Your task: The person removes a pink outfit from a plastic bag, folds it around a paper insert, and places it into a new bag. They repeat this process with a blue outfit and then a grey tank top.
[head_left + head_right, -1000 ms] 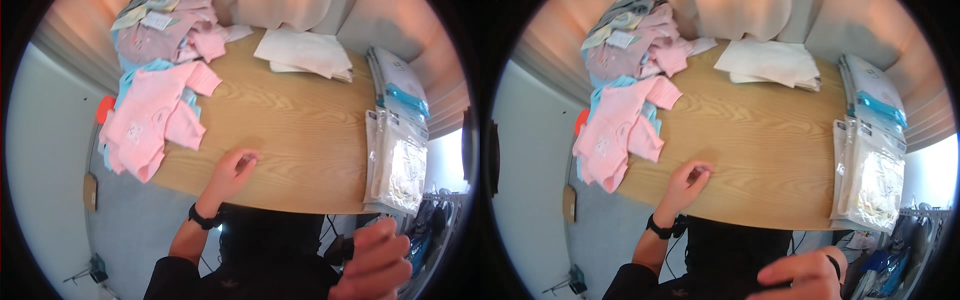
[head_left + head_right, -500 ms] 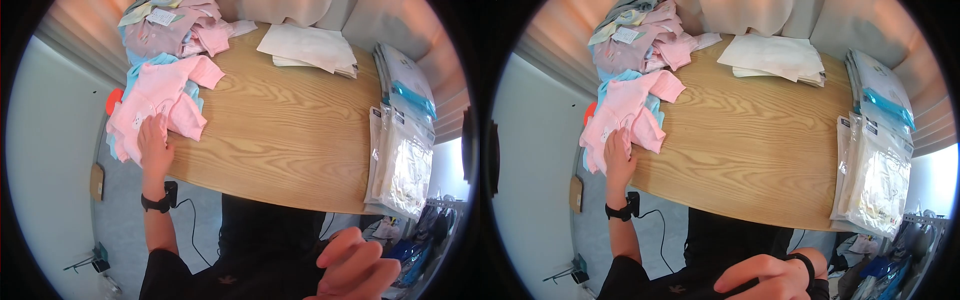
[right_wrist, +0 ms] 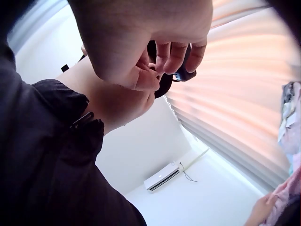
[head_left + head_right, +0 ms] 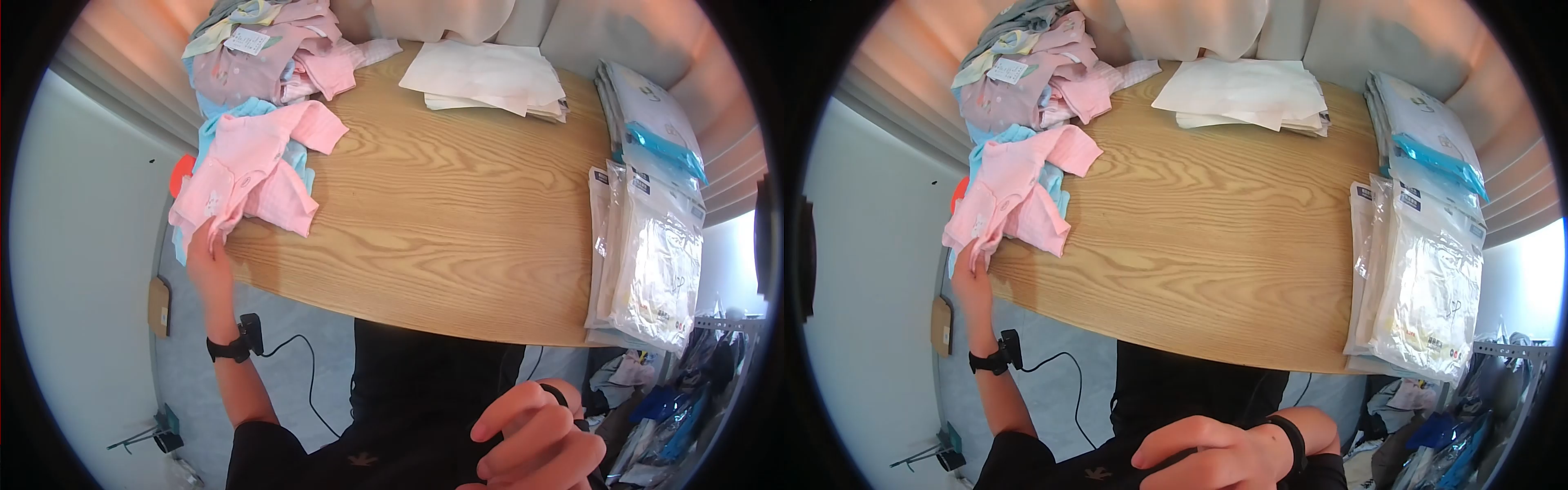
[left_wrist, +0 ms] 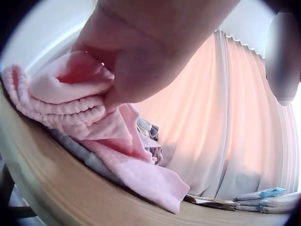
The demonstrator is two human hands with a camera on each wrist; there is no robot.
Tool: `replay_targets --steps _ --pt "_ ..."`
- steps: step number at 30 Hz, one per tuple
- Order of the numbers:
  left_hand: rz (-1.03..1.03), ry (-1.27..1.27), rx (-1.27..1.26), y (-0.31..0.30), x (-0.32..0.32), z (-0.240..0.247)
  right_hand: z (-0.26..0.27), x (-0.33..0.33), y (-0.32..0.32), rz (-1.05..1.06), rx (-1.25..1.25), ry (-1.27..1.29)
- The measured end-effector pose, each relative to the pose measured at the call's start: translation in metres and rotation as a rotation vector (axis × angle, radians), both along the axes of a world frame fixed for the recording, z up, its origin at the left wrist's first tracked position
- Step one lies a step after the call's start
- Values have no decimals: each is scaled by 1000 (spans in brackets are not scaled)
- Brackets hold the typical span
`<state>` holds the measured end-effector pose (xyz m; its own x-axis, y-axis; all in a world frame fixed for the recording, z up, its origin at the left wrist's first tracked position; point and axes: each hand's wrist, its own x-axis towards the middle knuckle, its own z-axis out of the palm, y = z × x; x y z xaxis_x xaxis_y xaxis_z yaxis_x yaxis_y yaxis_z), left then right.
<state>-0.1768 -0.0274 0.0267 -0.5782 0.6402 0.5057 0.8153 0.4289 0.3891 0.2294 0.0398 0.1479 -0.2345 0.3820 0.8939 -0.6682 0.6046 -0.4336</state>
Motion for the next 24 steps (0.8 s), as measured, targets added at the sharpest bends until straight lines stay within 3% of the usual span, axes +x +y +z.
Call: replay_targets --steps 11,15,18,21,23,24 --pt "106 -45 439 7 41 73 27 -5 -18 -127 -267 74" --pt "74 -131 576 7 65 96 19 -1 -16 -92 -195 112" --pt "40 -43 567 4 86 116 18 -1 -18 -64 -166 135" --pt "-107 -330 657 0 104 129 12 7 -16 -37 -139 144" --pt "-300 -421 621 -5 113 136 -6 7 -16 -150 -197 147" --pt "-400 -463 606 -6 117 139 -13 9 -10 -207 -187 -26"
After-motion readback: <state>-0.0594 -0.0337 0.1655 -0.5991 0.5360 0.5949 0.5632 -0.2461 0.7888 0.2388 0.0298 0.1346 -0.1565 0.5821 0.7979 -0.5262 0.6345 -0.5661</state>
